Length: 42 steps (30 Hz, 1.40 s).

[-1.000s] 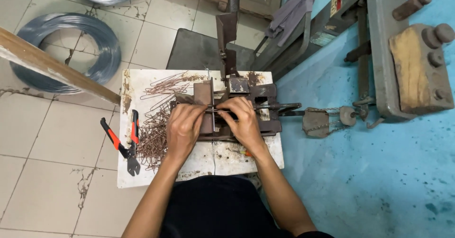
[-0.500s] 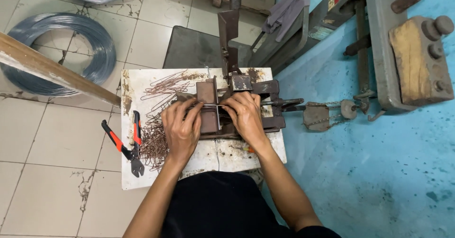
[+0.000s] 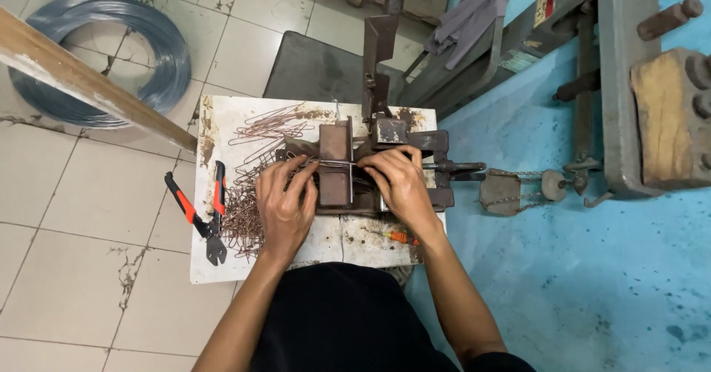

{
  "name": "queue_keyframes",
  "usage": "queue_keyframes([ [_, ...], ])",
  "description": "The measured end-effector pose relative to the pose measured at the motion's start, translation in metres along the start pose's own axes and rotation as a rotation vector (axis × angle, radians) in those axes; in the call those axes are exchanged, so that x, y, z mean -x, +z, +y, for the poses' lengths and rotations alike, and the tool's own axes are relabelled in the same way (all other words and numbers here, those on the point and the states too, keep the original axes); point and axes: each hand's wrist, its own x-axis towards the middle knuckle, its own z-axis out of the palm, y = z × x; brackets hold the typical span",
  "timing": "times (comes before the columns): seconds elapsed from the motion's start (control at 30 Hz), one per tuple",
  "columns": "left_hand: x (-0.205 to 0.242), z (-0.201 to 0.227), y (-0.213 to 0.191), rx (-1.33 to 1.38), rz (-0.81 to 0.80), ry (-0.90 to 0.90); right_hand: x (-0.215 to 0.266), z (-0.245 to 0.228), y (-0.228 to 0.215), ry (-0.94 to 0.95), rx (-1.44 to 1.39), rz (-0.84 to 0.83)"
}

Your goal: Operating a manual machine to bend and cut thin metal wires into specific shapes on a workbench.

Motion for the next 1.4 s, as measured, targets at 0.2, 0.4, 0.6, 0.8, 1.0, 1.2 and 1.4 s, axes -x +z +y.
queue_keyframes([
  [0.2, 0.001, -0.001, 0.005, -0.033, -0.017, 0.058, -0.01, -0.003, 0.0, -0.003, -0.07, -0.036],
  [0.4, -0.004, 0.008, 0.004, -0.223, -0.13, 0.175, -0.001, 0.007, 0.006, 0.015, -0.11, -0.048],
  [0.6, 0.005, 0.007, 0.01, -0.313, -0.195, 0.212, 0.005, 0.008, -0.006, 0.006, -0.035, 0.008],
  [0.8, 0.001, 0.009, 0.001, -0.208, -0.171, 0.124, -0.002, 0.014, 0.01, -0.051, -0.017, 0.008],
  [1.0, -0.001, 0.013, -0.001, 0.128, -0.084, -0.128, -0.003, 0.019, 0.012, -0.055, -0.034, -0.001],
  [1.2, -0.014, 0.02, -0.006, 0.078, -0.055, -0.052, 0.003, 0.013, 0.01, 0.018, 0.007, -0.024],
  [1.4, -0.014, 0.012, -0.002, -0.058, -0.091, 0.055, 0.019, -0.002, -0.011, 0.072, 0.005, -0.049],
])
